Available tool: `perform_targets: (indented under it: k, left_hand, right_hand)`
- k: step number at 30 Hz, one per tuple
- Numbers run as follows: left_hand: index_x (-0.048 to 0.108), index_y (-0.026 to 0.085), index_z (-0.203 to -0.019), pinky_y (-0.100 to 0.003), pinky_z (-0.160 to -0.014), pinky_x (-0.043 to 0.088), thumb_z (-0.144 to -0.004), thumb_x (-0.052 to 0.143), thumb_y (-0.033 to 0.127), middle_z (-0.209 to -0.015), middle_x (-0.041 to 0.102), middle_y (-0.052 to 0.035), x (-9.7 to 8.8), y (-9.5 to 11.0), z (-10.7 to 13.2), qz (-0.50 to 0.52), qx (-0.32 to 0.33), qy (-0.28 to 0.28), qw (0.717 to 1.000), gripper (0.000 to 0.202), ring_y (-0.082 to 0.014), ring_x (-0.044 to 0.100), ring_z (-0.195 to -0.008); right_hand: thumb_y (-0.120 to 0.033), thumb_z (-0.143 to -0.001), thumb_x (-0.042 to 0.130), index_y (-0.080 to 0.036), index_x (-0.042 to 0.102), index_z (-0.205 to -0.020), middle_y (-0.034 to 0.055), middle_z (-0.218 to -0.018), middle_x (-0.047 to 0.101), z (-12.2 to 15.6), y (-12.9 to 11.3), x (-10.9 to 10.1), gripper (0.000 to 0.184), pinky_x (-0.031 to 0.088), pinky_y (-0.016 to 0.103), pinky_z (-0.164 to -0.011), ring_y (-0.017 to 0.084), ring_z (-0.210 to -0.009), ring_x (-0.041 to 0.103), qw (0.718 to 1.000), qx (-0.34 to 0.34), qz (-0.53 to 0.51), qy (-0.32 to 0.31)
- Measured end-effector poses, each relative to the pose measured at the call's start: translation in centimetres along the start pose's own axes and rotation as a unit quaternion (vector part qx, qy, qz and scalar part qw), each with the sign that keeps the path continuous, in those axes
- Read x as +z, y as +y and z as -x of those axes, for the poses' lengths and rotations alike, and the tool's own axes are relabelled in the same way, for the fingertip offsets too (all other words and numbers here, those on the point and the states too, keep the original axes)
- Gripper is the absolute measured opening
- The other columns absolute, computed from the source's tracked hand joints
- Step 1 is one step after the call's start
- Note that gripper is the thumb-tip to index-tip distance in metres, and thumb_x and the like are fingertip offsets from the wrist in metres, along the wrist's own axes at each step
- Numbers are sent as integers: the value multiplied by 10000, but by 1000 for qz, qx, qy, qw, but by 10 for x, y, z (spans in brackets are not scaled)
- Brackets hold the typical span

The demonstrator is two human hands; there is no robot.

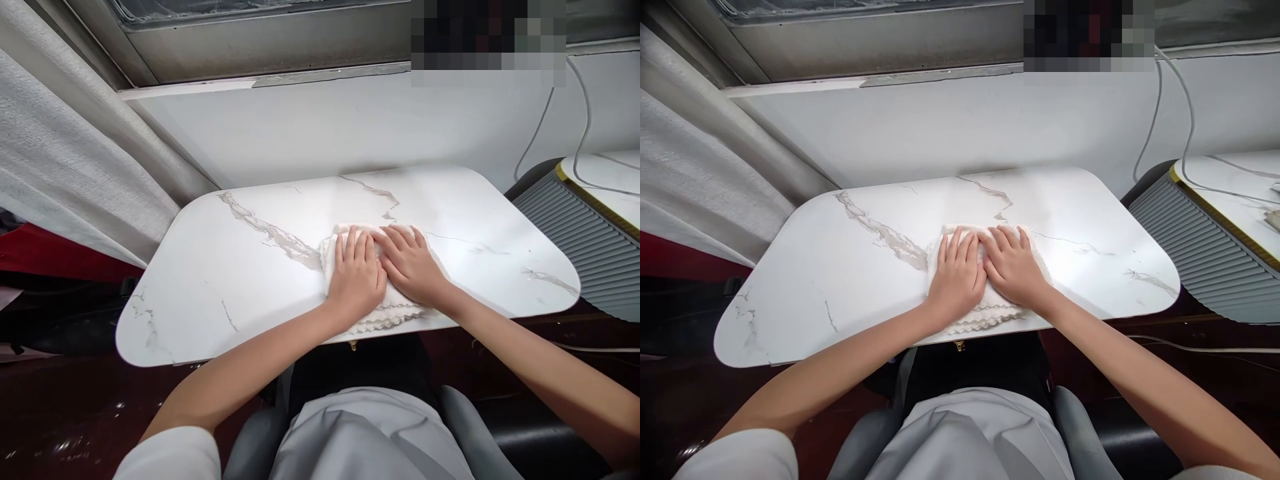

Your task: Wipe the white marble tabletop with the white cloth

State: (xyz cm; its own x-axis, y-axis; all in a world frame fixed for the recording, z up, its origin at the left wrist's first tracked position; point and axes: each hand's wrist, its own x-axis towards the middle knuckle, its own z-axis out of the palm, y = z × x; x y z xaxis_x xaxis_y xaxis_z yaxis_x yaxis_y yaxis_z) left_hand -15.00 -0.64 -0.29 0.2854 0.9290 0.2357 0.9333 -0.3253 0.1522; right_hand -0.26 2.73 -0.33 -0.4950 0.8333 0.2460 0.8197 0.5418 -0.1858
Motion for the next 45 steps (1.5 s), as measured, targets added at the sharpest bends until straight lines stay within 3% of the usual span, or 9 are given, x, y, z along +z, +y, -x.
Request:
perform_targets:
  k: [5, 10, 17, 22, 27, 32, 37, 45]
  left_hand:
    - [347, -20, -1490, -609, -1229, 174, -1007, 239, 277, -1574, 359, -178, -4, 22, 19, -15, 23, 0, 1000, 577, -341, 206, -1507]
    - [344, -36, -1485, -626, -1213, 200, -1005, 237, 285, -1575, 347, -193, -4, 42, 22, -18, 36, -20, 999, 588, -350, 226, -1500]
    - [278, -38, -1511, -586, -1226, 194, -988, 278, 299, -1624, 222, -185, 4, 65, 5, 16, 79, -31, 996, 623, -352, 158, -1516]
    - [244, -37, -1523, -564, -1241, 145, -976, 276, 289, -1639, 176, -172, 7, 71, -14, 44, 84, -65, 993, 637, -344, 113, -1525]
    - [241, -26, -1528, -538, -1251, 111, -973, 270, 281, -1639, 192, -162, 13, 60, -36, 55, 63, -61, 995, 634, -326, 116, -1528]
    - [307, 20, -1516, -479, -1259, 130, -961, 280, 263, -1604, 323, -141, 21, 35, -72, 63, 7, -26, 998, 606, -285, 226, -1508]
    - [450, 122, -1443, -558, -1243, 113, -938, 340, 277, -1541, 429, -135, 26, 4, -113, 49, -51, 21, 997, 540, -306, 277, -1483]
    - [531, 207, -1358, -554, -1226, 139, -936, 350, 287, -1487, 496, -116, 37, -30, -160, 41, -121, 57, 990, 466, -263, 327, -1460]
  right_hand:
    - [-279, -997, 272, -195, 446, -1433, 118, -1425, 531, 30, -1, -7, 477, 237, 548, -1165, 290, -1373, 403, 1000, -17, 3, 16]
    - [-292, -1001, 265, -194, 471, -1405, 136, -1388, 559, 50, 12, -8, 464, 292, 565, -1124, 311, -1344, 443, 998, -21, 5, 54]
    - [-333, -1000, 328, -250, 440, -1415, 110, -1398, 558, 68, 41, -18, 438, 304, 584, -1116, 315, -1345, 455, 998, 1, -22, 59]
    - [-333, -983, 323, -243, 473, -1376, 119, -1366, 572, 65, 52, -23, 430, 308, 606, -1095, 326, -1322, 474, 997, 36, -19, 64]
    - [-292, -954, 305, -244, 519, -1313, 116, -1320, 594, 37, 60, -15, 421, 322, 576, -1082, 307, -1265, 509, 997, 49, 0, 66]
    - [-269, -914, 308, -248, 555, -1244, 101, -1279, 620, -14, 72, -3, 413, 332, 533, -1070, 289, -1211, 527, 996, 58, -4, 68]
    - [-243, -893, 325, -264, 570, -1237, 88, -1281, 625, -69, 82, 9, 423, 309, 515, -1078, 291, -1227, 504, 995, 71, -33, 69]
    - [-237, -905, 288, -227, 552, -1283, 95, -1366, 577, -136, 94, 22, 461, 284, 499, -1096, 288, -1288, 459, 996, 80, -27, 32]
